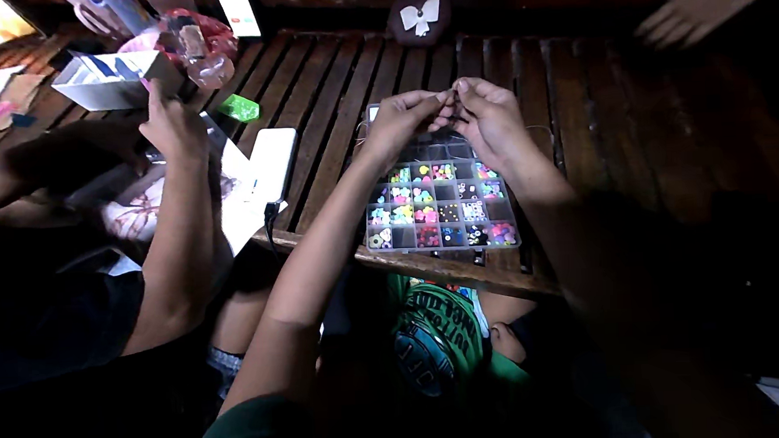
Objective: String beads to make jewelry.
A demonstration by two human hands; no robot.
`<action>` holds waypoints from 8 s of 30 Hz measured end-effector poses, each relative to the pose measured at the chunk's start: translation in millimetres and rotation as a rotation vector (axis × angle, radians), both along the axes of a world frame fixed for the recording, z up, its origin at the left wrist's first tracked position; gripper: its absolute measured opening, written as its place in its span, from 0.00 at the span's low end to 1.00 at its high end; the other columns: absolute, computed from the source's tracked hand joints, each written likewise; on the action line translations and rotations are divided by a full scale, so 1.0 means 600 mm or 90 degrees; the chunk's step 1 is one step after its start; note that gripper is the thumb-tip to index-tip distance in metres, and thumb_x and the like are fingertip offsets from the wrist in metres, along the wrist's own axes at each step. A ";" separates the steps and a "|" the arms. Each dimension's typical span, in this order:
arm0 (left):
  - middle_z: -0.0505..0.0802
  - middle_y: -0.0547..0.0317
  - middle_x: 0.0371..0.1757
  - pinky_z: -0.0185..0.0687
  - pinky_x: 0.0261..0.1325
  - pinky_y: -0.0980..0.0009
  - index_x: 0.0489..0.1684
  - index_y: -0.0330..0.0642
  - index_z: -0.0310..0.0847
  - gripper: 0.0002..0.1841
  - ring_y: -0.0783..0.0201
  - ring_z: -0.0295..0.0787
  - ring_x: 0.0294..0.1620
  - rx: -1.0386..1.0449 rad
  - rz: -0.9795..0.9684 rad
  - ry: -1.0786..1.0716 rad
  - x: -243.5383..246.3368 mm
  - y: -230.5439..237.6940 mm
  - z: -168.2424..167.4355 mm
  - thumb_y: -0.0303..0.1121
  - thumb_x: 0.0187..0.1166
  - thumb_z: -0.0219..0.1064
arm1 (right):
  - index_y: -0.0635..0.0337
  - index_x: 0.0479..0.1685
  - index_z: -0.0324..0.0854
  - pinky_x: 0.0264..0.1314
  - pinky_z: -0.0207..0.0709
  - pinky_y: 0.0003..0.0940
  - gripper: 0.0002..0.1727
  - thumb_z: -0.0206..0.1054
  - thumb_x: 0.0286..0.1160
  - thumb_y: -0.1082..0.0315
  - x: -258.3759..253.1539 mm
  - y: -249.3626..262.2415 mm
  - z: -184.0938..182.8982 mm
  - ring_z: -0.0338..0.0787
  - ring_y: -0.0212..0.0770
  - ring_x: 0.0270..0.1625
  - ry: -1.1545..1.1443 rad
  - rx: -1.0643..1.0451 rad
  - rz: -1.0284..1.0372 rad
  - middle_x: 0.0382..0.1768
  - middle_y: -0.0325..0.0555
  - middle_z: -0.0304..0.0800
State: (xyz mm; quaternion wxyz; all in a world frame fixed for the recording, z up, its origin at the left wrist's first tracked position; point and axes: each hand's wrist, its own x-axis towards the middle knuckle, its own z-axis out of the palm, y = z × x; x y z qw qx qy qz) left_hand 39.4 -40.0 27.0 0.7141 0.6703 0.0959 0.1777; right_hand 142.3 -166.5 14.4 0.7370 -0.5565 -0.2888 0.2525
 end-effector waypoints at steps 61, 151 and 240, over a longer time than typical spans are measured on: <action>0.92 0.62 0.30 0.87 0.44 0.76 0.42 0.31 0.86 0.09 0.74 0.89 0.33 -0.056 -0.013 -0.095 0.000 -0.014 0.000 0.25 0.87 0.60 | 0.49 0.46 0.78 0.46 0.86 0.27 0.13 0.48 0.95 0.61 -0.010 0.001 0.002 0.87 0.29 0.34 0.173 0.085 0.067 0.32 0.32 0.85; 0.91 0.50 0.36 0.84 0.47 0.74 0.46 0.25 0.87 0.08 0.71 0.86 0.35 0.325 -0.054 -0.021 0.001 -0.002 -0.014 0.24 0.83 0.66 | 0.45 0.49 0.74 0.51 0.86 0.24 0.08 0.50 0.94 0.65 0.052 -0.082 0.050 0.89 0.25 0.41 -0.038 0.134 -0.208 0.42 0.25 0.87; 0.93 0.60 0.37 0.87 0.48 0.76 0.47 0.31 0.87 0.08 0.76 0.89 0.36 0.209 0.100 -0.123 0.004 0.014 -0.007 0.27 0.85 0.65 | 0.65 0.56 0.87 0.53 0.76 0.71 0.13 0.58 0.87 0.70 -0.081 -0.119 0.091 0.89 0.67 0.52 -0.816 -0.500 0.001 0.54 0.65 0.88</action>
